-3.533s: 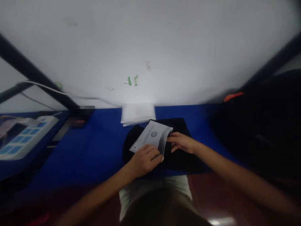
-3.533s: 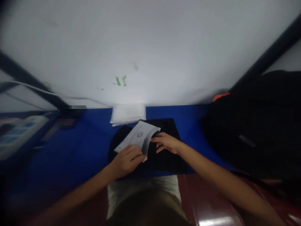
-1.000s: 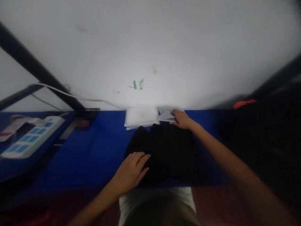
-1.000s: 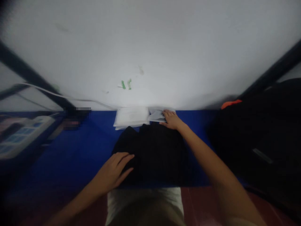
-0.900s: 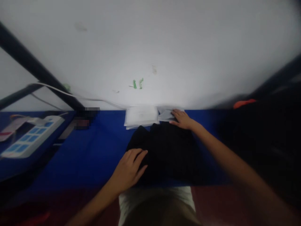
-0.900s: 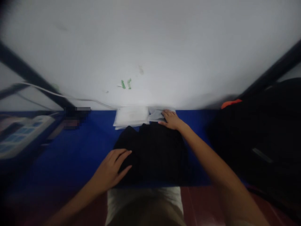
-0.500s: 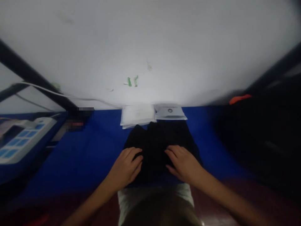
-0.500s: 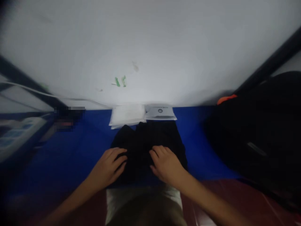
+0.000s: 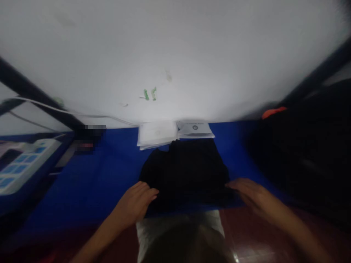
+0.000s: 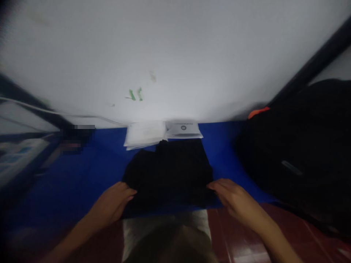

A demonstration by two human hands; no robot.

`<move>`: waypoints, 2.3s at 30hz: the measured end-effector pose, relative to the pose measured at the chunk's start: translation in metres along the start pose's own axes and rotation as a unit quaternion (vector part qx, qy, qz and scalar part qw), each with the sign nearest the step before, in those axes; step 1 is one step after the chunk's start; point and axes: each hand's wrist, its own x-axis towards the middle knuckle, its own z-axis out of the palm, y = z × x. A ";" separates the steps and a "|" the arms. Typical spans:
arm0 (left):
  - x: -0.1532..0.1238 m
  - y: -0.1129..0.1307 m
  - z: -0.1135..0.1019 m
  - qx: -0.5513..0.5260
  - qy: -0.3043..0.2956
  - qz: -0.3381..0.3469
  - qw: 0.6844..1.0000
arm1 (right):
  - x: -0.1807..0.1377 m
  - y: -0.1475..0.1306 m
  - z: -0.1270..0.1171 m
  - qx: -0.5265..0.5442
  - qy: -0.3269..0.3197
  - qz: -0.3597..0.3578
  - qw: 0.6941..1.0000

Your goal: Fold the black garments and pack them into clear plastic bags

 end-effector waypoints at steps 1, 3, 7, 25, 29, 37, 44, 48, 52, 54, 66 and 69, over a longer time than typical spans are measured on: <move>-0.001 0.000 -0.001 -0.010 -0.011 -0.009 1.000 | 0.001 0.003 -0.003 0.023 -0.012 0.009 1.000; -0.002 -0.001 -0.004 -0.035 -0.043 -0.044 0.998 | 0.007 0.009 -0.009 0.068 -0.030 0.025 0.997; 0.008 -0.011 -0.009 -0.032 -0.137 -0.165 0.976 | 0.036 0.020 -0.020 0.136 -0.024 0.042 0.990; 0.125 -0.062 0.059 0.017 -0.173 -0.201 0.964 | 0.156 0.064 0.012 -0.048 0.047 -0.022 0.998; 0.124 -0.069 0.063 -0.019 -0.169 -0.201 0.965 | 0.154 0.079 0.010 -0.029 0.083 -0.034 0.996; 0.115 -0.061 0.045 -0.002 -0.133 -0.155 0.979 | 0.119 0.063 -0.011 -0.011 0.137 -0.069 0.988; 0.084 -0.006 0.010 -0.064 -0.124 0.004 0.990 | 0.061 0.031 -0.026 -0.025 0.008 -0.080 0.996; 0.051 0.007 0.003 -0.087 -0.172 -0.035 0.981 | 0.050 0.021 -0.023 -0.036 -0.041 -0.052 0.997; 0.015 -0.007 -0.002 0.018 -0.045 -0.242 0.969 | 0.058 0.015 -0.019 -0.031 0.011 -0.038 0.999; -0.001 -0.016 -0.004 0.041 -0.038 -0.356 0.933 | 0.067 0.011 -0.016 -0.020 0.043 -0.040 0.998; 0.045 0.005 -0.014 -0.132 0.054 -0.306 0.941 | 0.133 -0.085 0.015 0.085 0.014 -0.134 0.987; 0.078 0.024 -0.004 -0.166 0.076 -0.174 0.968 | 0.152 -0.095 0.018 0.104 -0.004 -0.185 0.977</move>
